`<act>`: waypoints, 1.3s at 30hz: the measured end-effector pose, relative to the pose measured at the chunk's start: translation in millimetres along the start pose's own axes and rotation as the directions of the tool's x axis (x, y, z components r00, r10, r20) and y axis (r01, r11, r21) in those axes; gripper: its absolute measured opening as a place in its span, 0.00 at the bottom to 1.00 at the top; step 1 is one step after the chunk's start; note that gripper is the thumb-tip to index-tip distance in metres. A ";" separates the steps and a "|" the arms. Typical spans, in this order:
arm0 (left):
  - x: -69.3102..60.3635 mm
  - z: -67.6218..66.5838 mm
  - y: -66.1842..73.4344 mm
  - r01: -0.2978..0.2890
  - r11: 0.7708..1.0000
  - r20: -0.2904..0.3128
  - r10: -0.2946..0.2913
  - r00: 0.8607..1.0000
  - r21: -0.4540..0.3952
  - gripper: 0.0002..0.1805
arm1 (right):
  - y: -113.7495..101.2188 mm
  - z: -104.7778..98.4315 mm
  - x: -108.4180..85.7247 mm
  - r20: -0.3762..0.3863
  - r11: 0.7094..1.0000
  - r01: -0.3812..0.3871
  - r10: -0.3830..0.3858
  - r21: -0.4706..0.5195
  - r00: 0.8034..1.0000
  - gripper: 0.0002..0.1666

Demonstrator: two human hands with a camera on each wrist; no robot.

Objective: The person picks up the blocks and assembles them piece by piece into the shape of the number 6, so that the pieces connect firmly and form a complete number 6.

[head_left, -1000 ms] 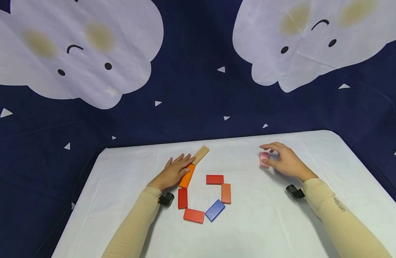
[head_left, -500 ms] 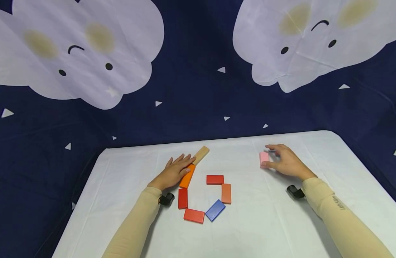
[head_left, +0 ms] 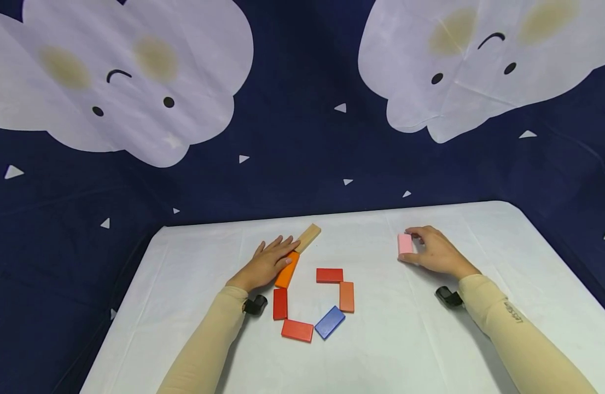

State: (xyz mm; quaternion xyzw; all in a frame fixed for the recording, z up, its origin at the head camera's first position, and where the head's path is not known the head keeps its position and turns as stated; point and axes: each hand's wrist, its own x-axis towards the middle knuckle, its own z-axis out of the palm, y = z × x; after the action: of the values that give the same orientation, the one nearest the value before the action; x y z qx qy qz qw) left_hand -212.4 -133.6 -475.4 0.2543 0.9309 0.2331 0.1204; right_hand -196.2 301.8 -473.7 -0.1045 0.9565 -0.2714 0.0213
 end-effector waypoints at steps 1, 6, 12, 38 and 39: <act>0.0 0.0 -0.1 0.000 1.000 0.000 0.000 1.000 0.000 0.29 | 0.2 0.3 0.1 -0.003 1.000 0.003 -0.003 -0.005 1.000 0.46; -0.1 0.2 -0.5 -0.004 1.000 -0.003 0.004 1.000 0.002 0.29 | -0.1 1.5 0.1 -0.024 0.999 0.026 -0.026 -0.028 0.999 0.43; -0.7 0.5 -0.4 -0.010 1.000 -0.006 0.010 1.000 0.001 0.29 | -7.8 0.1 -1.8 -0.060 1.000 0.001 -0.003 -0.031 0.998 0.41; -0.3 1.0 -1.4 -0.007 1.000 -0.006 0.007 1.000 0.007 0.29 | -105.8 20.3 -6.1 -0.192 0.993 0.097 -0.109 -0.070 0.975 0.35; -0.5 1.0 -1.2 -0.008 1.000 -0.008 0.008 1.000 0.008 0.29 | -110.0 22.2 -6.4 -0.196 0.992 0.102 -0.113 -0.070 0.974 0.35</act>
State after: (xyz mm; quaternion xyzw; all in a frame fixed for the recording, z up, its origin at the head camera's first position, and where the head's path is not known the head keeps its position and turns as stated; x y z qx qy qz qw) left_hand -212.1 -134.5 -476.8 0.2577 0.9311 0.2312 0.1146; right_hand -167.1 200.3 -435.0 -0.1290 0.9544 -0.2528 -0.0925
